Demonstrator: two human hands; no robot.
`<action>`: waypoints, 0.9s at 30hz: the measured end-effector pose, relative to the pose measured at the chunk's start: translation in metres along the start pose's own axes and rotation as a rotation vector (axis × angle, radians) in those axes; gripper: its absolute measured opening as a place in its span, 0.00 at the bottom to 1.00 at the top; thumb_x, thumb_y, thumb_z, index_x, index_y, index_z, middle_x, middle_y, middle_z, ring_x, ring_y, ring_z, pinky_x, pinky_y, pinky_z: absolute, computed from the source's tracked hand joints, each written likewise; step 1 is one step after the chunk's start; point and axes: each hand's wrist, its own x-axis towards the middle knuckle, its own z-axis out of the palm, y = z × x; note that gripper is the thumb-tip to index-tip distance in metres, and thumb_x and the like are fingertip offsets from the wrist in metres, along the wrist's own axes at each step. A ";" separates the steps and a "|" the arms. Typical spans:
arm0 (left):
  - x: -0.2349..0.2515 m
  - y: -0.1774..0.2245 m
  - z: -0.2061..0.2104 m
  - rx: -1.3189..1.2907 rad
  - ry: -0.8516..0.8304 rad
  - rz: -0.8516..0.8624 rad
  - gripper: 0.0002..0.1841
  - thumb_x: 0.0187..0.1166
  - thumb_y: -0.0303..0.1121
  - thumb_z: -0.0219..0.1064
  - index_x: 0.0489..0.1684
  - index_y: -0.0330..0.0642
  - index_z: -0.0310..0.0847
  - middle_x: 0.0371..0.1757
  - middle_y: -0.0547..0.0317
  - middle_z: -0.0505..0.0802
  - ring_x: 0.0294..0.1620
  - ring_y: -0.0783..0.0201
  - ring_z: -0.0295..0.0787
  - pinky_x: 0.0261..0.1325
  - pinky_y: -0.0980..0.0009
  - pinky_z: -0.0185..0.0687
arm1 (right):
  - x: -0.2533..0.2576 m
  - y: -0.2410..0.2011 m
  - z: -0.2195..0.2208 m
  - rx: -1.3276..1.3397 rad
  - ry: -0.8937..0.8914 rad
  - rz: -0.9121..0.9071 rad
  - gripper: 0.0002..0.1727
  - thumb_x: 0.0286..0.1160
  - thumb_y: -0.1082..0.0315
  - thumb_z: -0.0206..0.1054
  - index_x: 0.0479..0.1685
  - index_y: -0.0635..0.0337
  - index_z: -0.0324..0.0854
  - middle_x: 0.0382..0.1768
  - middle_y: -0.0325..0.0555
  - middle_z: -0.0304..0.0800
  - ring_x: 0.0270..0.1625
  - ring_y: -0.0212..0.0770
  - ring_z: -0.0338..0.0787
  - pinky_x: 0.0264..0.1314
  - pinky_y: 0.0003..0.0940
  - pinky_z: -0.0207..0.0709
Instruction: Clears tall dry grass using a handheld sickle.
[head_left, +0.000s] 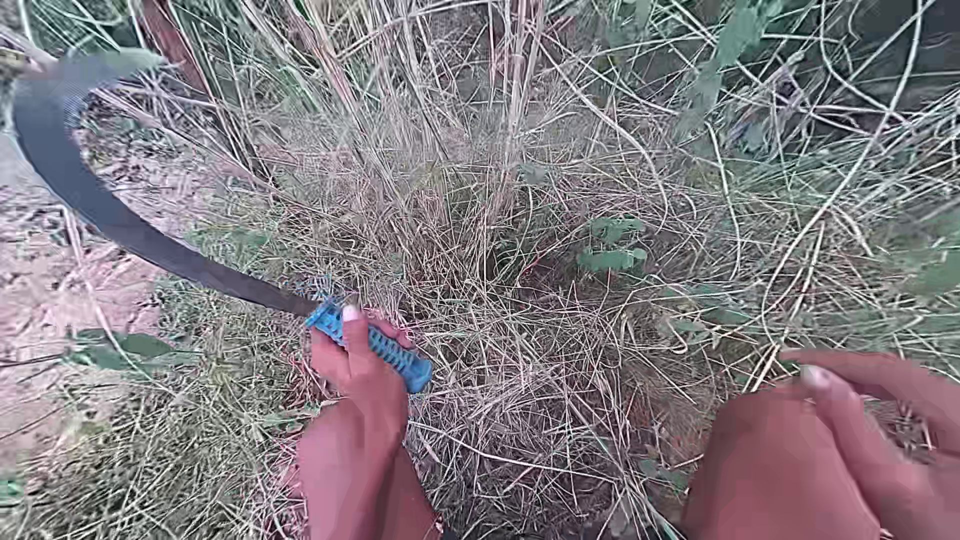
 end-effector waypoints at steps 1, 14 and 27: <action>-0.005 0.002 0.002 0.022 0.039 -0.085 0.09 0.90 0.29 0.40 0.46 0.39 0.65 0.14 0.73 0.81 0.11 0.75 0.82 0.18 0.77 0.86 | 0.025 -0.014 0.028 -0.013 -0.022 -0.103 0.25 0.90 0.53 0.53 0.44 0.65 0.90 0.28 0.54 0.93 0.29 0.39 0.90 0.34 0.39 0.80; -0.015 -0.079 0.015 0.423 -0.512 -0.838 0.22 0.94 0.41 0.54 0.75 0.32 0.68 0.29 0.53 0.83 0.19 0.64 0.82 0.27 0.68 0.84 | 0.200 -0.022 0.293 0.440 -0.473 0.475 0.18 0.86 0.66 0.63 0.66 0.70 0.81 0.52 0.64 0.91 0.51 0.56 0.93 0.59 0.54 0.84; -0.035 -0.166 0.031 0.455 -0.562 -0.979 0.19 0.93 0.37 0.55 0.67 0.28 0.75 0.32 0.48 0.87 0.22 0.61 0.85 0.32 0.64 0.86 | 0.212 0.009 0.369 0.526 -0.280 0.621 0.25 0.93 0.57 0.54 0.73 0.72 0.72 0.60 0.67 0.86 0.58 0.57 0.88 0.63 0.53 0.79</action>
